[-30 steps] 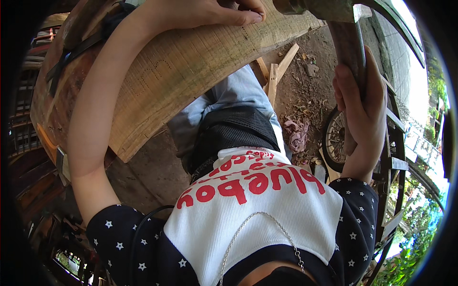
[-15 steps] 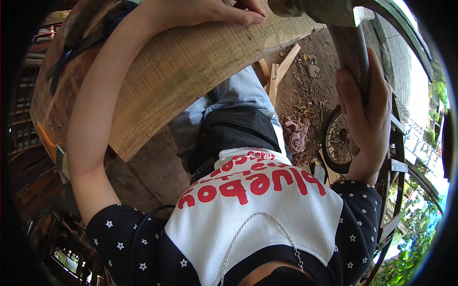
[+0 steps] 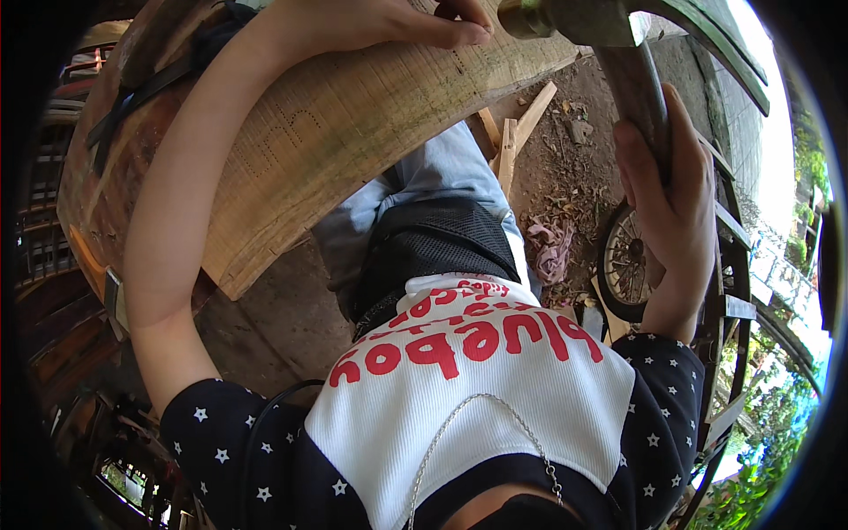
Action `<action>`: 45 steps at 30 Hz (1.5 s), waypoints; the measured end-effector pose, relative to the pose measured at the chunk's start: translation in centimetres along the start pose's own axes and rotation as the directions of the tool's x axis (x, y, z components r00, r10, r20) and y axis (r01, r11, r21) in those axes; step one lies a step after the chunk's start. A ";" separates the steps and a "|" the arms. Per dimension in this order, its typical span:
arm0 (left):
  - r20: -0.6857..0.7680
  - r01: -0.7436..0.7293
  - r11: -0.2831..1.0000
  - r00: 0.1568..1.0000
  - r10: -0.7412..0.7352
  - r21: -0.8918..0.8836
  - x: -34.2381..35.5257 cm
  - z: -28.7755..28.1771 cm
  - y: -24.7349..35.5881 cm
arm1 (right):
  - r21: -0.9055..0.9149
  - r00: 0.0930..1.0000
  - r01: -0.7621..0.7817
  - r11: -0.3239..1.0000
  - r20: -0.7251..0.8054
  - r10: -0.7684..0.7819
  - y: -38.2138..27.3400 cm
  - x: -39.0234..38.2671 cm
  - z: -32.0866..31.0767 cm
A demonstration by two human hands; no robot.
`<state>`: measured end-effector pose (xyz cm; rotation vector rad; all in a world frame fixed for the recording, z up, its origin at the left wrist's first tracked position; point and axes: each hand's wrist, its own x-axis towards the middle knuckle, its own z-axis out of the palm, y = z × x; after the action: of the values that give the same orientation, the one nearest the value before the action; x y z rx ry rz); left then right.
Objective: Preparing a wooden plank by brushing it and then hammering a nail to secure it to a frame.
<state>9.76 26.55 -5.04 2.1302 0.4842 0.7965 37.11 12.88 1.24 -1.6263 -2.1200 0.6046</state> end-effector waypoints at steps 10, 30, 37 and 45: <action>0.038 0.111 0.993 0.993 -0.112 0.044 -0.3 -0.4 0.5 | 0.026 0.995 -0.095 0.995 -0.021 0.096 1.7 -0.8 0.3; 0.062 0.112 0.993 0.991 -0.114 0.047 0.1 -0.2 0.8 | 0.069 0.994 -0.100 0.993 -0.027 0.102 1.3 -1.0 0.3; 0.056 0.056 0.998 0.997 -0.056 0.009 0.1 0.1 0.3 | 0.054 0.997 -0.049 0.997 -0.053 0.052 0.9 -0.6 0.2; 0.097 0.133 0.985 0.985 -0.144 0.110 -0.4 -0.8 -0.4 | -0.113 0.977 0.208 0.972 0.081 -0.200 -0.2 0.9 -0.1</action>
<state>8.88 27.01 -5.12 2.1928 0.6227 0.5901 36.80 13.76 1.51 -1.4407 -2.3787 0.4801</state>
